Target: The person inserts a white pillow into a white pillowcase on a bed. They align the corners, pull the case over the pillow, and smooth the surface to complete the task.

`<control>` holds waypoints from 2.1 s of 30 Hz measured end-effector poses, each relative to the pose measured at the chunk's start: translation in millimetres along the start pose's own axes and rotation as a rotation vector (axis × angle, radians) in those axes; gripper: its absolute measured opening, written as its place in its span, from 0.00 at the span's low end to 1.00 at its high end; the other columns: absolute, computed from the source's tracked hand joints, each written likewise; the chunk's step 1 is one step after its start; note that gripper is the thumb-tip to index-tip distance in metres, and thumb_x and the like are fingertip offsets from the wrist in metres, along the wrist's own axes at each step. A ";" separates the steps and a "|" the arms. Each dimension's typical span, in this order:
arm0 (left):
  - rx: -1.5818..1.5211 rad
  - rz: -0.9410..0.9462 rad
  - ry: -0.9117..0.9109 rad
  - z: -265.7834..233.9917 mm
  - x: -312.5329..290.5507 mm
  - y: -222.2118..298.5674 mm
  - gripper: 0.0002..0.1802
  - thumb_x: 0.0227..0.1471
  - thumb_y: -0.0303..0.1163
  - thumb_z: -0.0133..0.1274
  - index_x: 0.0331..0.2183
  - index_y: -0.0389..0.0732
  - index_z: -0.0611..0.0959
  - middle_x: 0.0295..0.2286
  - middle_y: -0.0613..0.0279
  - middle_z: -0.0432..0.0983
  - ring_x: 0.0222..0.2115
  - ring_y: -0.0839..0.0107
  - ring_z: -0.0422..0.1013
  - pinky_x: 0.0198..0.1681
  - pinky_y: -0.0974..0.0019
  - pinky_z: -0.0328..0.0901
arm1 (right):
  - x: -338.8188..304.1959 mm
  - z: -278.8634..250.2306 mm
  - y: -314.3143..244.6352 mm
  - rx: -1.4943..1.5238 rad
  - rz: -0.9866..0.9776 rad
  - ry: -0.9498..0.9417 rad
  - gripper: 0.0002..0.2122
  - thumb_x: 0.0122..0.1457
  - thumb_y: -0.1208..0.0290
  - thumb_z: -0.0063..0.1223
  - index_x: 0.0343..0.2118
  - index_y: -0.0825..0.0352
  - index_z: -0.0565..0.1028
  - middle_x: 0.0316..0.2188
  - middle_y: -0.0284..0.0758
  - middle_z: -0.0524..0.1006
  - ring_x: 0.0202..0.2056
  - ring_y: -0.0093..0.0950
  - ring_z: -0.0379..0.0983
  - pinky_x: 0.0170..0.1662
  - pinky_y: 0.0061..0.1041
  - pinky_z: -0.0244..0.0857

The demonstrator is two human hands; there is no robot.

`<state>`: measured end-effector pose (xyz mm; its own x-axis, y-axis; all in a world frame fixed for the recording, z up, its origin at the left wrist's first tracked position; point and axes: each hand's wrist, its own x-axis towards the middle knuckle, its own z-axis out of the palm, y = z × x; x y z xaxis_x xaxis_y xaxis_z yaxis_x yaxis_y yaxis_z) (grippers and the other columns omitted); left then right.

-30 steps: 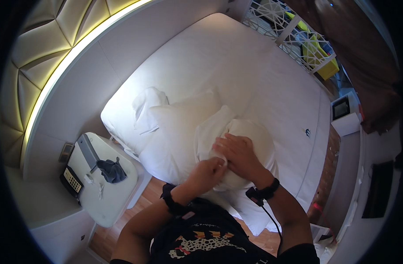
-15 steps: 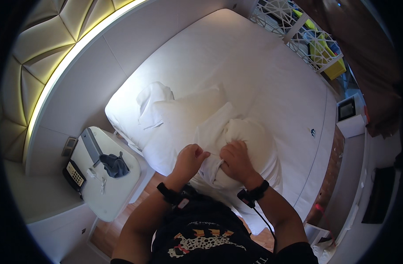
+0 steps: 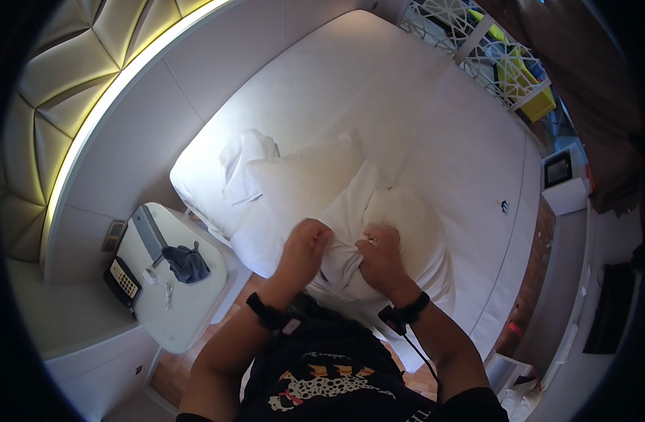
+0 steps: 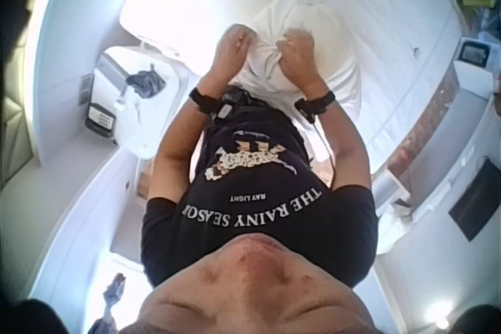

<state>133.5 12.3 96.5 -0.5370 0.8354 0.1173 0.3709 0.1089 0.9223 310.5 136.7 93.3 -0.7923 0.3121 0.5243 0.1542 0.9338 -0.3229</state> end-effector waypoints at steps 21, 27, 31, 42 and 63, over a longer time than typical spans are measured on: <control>-0.082 0.008 -0.102 -14.0 21.1 21.9 0.02 0.55 0.23 0.61 0.33 0.36 0.84 0.32 0.55 0.80 0.34 0.59 0.77 0.39 0.61 0.71 | -6.7 1.5 -2.2 0.016 0.108 -0.083 0.14 0.50 0.79 0.54 0.42 0.66 0.75 0.37 0.40 0.75 0.45 0.43 0.72 0.53 0.44 0.61; 0.221 -0.044 -0.225 -7.2 1.8 -13.0 0.09 0.57 0.27 0.59 0.39 0.35 0.87 0.33 0.48 0.82 0.34 0.52 0.78 0.41 0.58 0.72 | -6.6 5.9 -0.3 0.093 0.134 -0.104 0.13 0.49 0.78 0.57 0.39 0.65 0.73 0.38 0.44 0.74 0.46 0.48 0.71 0.55 0.45 0.62; -0.039 -0.119 -0.168 16.0 3.0 -40.0 0.09 0.59 0.26 0.57 0.41 0.35 0.87 0.30 0.55 0.82 0.33 0.62 0.78 0.40 0.61 0.72 | -6.9 5.9 0.0 0.065 0.142 -0.118 0.14 0.50 0.76 0.58 0.40 0.66 0.72 0.39 0.44 0.73 0.46 0.48 0.71 0.55 0.46 0.62; -0.594 -0.348 -0.312 -15.8 1.0 -21.3 0.07 0.66 0.29 0.51 0.42 0.36 0.76 0.33 0.67 0.74 0.35 0.79 0.67 0.41 0.71 0.66 | 11.2 -9.5 -15.5 0.071 0.066 -0.069 0.12 0.51 0.79 0.55 0.39 0.62 0.77 0.41 0.31 0.79 0.44 0.33 0.74 0.50 0.37 0.60; -0.462 -0.528 -0.232 5.1 14.6 -40.9 0.11 0.63 0.34 0.58 0.37 0.34 0.85 0.27 0.68 0.77 0.32 0.79 0.70 0.38 0.70 0.67 | 3.8 -5.9 -9.7 0.112 0.120 -0.140 0.09 0.52 0.77 0.56 0.38 0.66 0.78 0.32 0.35 0.72 0.36 0.39 0.71 0.42 0.39 0.63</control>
<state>114.3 22.8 58.6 -0.3628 0.8327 -0.4182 -0.2770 0.3321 0.9016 309.5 130.0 103.1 -0.8478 0.3851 0.3645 0.1921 0.8638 -0.4658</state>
